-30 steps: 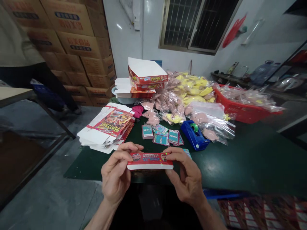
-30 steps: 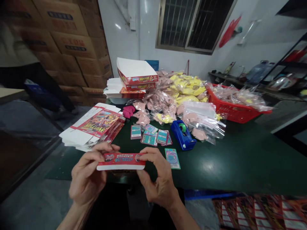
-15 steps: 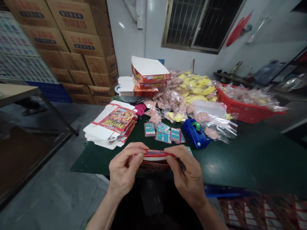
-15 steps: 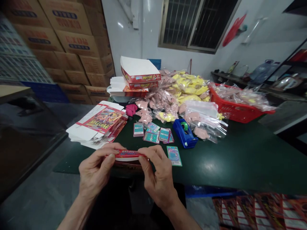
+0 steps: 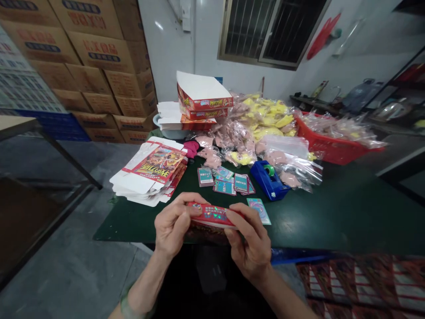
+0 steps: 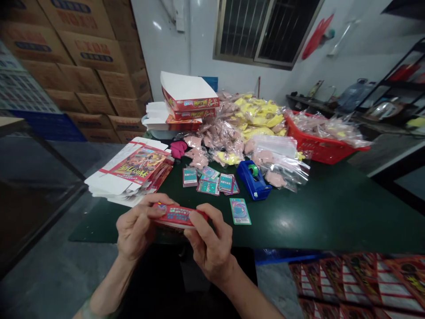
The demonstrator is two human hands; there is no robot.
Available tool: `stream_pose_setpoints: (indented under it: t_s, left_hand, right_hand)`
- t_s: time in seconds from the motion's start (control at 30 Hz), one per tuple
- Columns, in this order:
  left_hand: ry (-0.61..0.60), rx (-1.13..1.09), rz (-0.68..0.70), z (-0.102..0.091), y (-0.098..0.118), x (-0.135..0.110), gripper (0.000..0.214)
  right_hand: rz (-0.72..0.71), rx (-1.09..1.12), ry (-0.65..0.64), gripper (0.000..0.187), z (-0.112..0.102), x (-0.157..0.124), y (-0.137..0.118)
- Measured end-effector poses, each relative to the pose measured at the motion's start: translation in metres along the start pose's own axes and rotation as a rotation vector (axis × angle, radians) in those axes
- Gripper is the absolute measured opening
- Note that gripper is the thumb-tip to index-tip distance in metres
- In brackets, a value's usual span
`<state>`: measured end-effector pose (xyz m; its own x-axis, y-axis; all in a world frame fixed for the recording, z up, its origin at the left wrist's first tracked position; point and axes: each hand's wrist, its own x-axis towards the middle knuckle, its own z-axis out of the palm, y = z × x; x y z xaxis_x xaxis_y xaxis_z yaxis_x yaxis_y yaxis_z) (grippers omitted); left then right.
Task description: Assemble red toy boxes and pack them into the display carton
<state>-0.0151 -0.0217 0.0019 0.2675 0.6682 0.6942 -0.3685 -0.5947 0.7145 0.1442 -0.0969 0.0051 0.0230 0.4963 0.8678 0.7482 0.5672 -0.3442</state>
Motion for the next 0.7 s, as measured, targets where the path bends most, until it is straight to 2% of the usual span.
stream_pose_setpoints:
  t_s: [0.1,0.27,0.37,0.43,0.5,0.57,0.6,0.67,0.7]
  left_hand:
    - [-0.013,-0.022,0.031,0.003,-0.001,-0.003,0.018]
    - [0.041,0.14,0.035,0.008,-0.003,-0.003,0.046]
    - [0.039,0.272,0.002,0.01,-0.001,-0.003,0.044]
    - [0.085,0.411,-0.021,0.014,0.002,-0.002,0.036]
    - [0.221,0.548,0.014,0.021,0.003,0.001,0.035]
    - [0.383,0.635,0.079,0.029,0.001,0.005,0.038]
    - [0.426,0.651,0.122,0.032,-0.002,0.006,0.039]
    - [0.39,0.655,0.186,0.037,-0.011,0.009,0.04]
    - [0.341,0.651,0.209,0.038,-0.017,0.009,0.04]
  right_hand:
    - [0.011,0.006,0.035,0.033,0.006,-0.006,0.001]
    - [0.028,0.052,0.108,0.035,0.019,-0.019,0.002]
    - [0.058,0.081,0.097,0.038,0.022,-0.017,0.001]
    - [0.077,0.096,0.036,0.039,0.019,-0.011,0.004]
    - [0.118,0.099,-0.007,0.045,0.008,-0.004,0.013]
    - [0.241,0.067,0.049,0.048,-0.013,0.005,0.032]
    - [0.35,0.021,0.107,0.043,-0.026,0.008,0.046]
    - [0.614,-0.122,0.22,0.023,-0.057,0.016,0.079]
    - [0.763,-0.193,0.201,0.021,-0.072,0.019,0.098]
